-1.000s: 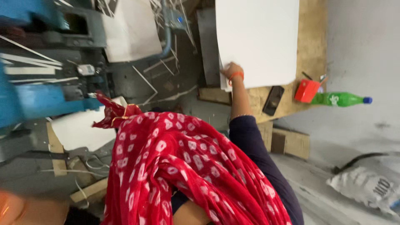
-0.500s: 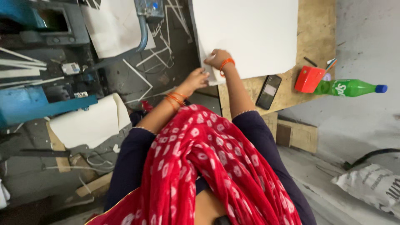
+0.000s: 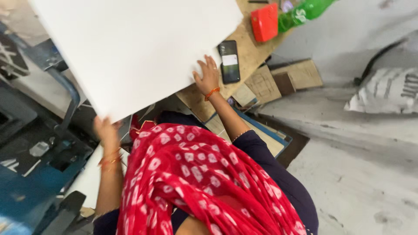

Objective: The person repeatedly picks up white paper sheets from a table and places them onto a growing stack. The hands lift each sheet and align it before adding it to the pile.

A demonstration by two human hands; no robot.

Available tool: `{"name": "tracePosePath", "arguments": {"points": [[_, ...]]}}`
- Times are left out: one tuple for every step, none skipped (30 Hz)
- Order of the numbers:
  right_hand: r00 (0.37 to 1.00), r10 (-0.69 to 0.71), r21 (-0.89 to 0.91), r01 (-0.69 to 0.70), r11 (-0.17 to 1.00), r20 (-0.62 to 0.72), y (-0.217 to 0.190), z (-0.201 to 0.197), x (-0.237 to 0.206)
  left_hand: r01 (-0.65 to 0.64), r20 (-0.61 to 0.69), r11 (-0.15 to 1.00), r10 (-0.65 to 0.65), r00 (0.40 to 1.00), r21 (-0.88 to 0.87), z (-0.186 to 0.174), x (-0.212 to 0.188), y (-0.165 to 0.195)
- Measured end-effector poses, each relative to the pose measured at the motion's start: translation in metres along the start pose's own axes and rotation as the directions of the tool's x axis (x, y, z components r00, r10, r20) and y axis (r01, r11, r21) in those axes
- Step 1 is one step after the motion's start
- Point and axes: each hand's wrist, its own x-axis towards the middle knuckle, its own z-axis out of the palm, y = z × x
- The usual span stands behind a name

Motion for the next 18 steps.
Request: {"name": "tracePosePath", "arguments": {"points": [[0.999,0.035,-0.035,-0.035,0.999,-0.005,0.01,-0.002,-0.002,0.004,0.002,0.99,-0.004,1.0,0.143,-0.024,-0.004,0.001],[0.998,0.062,-0.063,-0.063,0.996,-0.009,0.021,-0.002,-0.001,0.004,-0.005,0.959,-0.002,1.0,0.282,-0.036,-0.005,-0.001],[0.996,0.086,-0.088,-0.087,0.992,-0.013,0.037,-0.004,0.009,0.022,0.003,0.957,-0.024,1.0,0.289,-0.027,0.0,-0.003],[0.989,0.14,0.022,-0.142,0.99,0.056,0.04,-0.004,0.011,0.039,0.011,0.955,-0.045,0.999,0.295,-0.023,-0.002,0.0],[0.974,0.184,0.127,-0.201,0.971,0.131,0.048,-0.002,0.015,0.058,0.019,0.952,-0.066,0.998,0.301,-0.014,-0.005,0.004],[0.953,0.218,0.225,-0.265,0.938,0.212,0.052,0.001,0.015,-0.033,0.052,0.939,0.016,0.999,0.343,-0.006,-0.008,0.013],[0.928,0.3,0.216,-0.346,0.913,0.22,0.056,0.004,0.014,-0.121,0.088,0.917,0.094,0.992,0.38,0.005,-0.012,0.027],[0.899,0.377,0.21,-0.422,0.882,0.225,0.063,0.01,0.012,-0.213,0.129,0.886,0.174,0.976,0.412,0.017,-0.017,0.04],[0.865,0.448,0.202,-0.492,0.847,0.228,0.065,0.014,0.015,-0.271,0.156,0.864,0.225,0.962,0.425,0.025,-0.027,0.06],[0.859,0.4,0.421,-0.506,0.752,0.319,0.063,0.018,0.018,-0.327,0.183,0.838,0.273,0.944,0.436,0.029,-0.035,0.084],[0.855,0.331,0.606,-0.518,0.604,0.4,0.061,0.02,0.018,-0.379,0.198,0.797,0.324,0.925,0.471,0.032,-0.044,0.107],[0.851,0.246,0.745,-0.524,0.413,0.463,0.057,0.023,0.013,-0.425,0.213,0.752,0.369,0.905,0.504,0.029,-0.056,0.128],[0.839,0.231,0.797,-0.541,0.269,0.492,0.052,0.026,0.007,-0.448,0.227,0.742,0.387,0.894,0.498,0.019,-0.07,0.152],[0.83,0.21,0.829,-0.547,0.118,0.517,0.042,0.031,0.001,-0.472,0.24,0.732,0.408,0.881,0.49,0.007,-0.086,0.173],[0.824,0.182,0.841,-0.54,-0.033,0.537,0.029,0.031,0.003,-0.497,0.244,0.766,0.433,0.868,0.408,-0.006,-0.097,0.193],[0.853,0.147,0.863,-0.505,-0.019,0.502,0.015,0.029,0.012,-0.484,0.191,0.798,0.445,0.875,0.358,-0.021,-0.109,0.209],[0.877,0.107,0.883,-0.47,-0.01,0.468,-0.004,0.025,0.019,-0.475,0.137,0.826,0.455,0.88,0.305,-0.04,-0.119,0.222],[0.896,0.067,0.898,-0.44,-0.009,0.439,-0.028,0.02,0.023,-0.424,0.029,0.858,0.435,0.9,0.289,-0.059,-0.128,0.23]]}}
